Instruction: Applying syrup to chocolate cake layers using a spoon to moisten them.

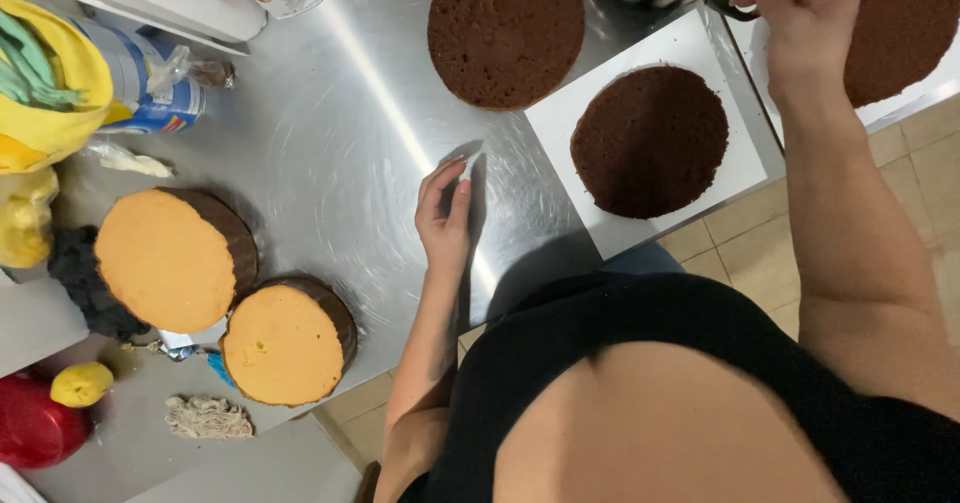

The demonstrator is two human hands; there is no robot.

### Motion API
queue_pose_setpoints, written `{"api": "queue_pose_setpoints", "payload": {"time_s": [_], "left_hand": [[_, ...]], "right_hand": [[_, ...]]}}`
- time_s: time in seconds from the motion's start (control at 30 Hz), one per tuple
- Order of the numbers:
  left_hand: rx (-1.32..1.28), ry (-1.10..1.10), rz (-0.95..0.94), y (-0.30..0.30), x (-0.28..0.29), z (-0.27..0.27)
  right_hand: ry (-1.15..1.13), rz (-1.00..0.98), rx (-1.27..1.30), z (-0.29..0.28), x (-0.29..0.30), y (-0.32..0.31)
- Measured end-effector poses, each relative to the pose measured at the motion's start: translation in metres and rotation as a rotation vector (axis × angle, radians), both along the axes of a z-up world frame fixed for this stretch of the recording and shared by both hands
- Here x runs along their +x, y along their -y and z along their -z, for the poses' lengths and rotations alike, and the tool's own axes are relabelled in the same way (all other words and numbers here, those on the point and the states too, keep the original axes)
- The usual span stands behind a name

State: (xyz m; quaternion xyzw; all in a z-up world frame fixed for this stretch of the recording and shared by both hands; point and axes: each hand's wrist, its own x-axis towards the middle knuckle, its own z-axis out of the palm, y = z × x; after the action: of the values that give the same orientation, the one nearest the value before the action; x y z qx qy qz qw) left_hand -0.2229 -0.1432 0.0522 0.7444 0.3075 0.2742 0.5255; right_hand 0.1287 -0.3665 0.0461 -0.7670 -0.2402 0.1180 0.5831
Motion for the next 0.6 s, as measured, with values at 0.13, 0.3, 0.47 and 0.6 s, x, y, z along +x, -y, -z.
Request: {"api": "queue_pose_setpoints", "payload": {"time_s": [0.13,0.3,0.47,0.6], "left_hand": [[-0.014,-0.013,-0.014,-0.001,0.000,0.002],[0.000,-0.019,-0.023,-0.002,0.000,0.001],[-0.019,-0.027,-0.019,-0.004,-0.003,0.004],[-0.005,-0.032,-0.035,-0.005,-0.001,0.001]], "right_hand": [[-0.165,0.080,0.065,-0.006,0.000,0.000],[-0.230,0.142,0.044,-0.008,0.001,-0.001],[-0.056,0.092,0.074,-0.014,-0.002,0.000],[-0.064,0.126,0.008,-0.023,-0.009,-0.004]]}}
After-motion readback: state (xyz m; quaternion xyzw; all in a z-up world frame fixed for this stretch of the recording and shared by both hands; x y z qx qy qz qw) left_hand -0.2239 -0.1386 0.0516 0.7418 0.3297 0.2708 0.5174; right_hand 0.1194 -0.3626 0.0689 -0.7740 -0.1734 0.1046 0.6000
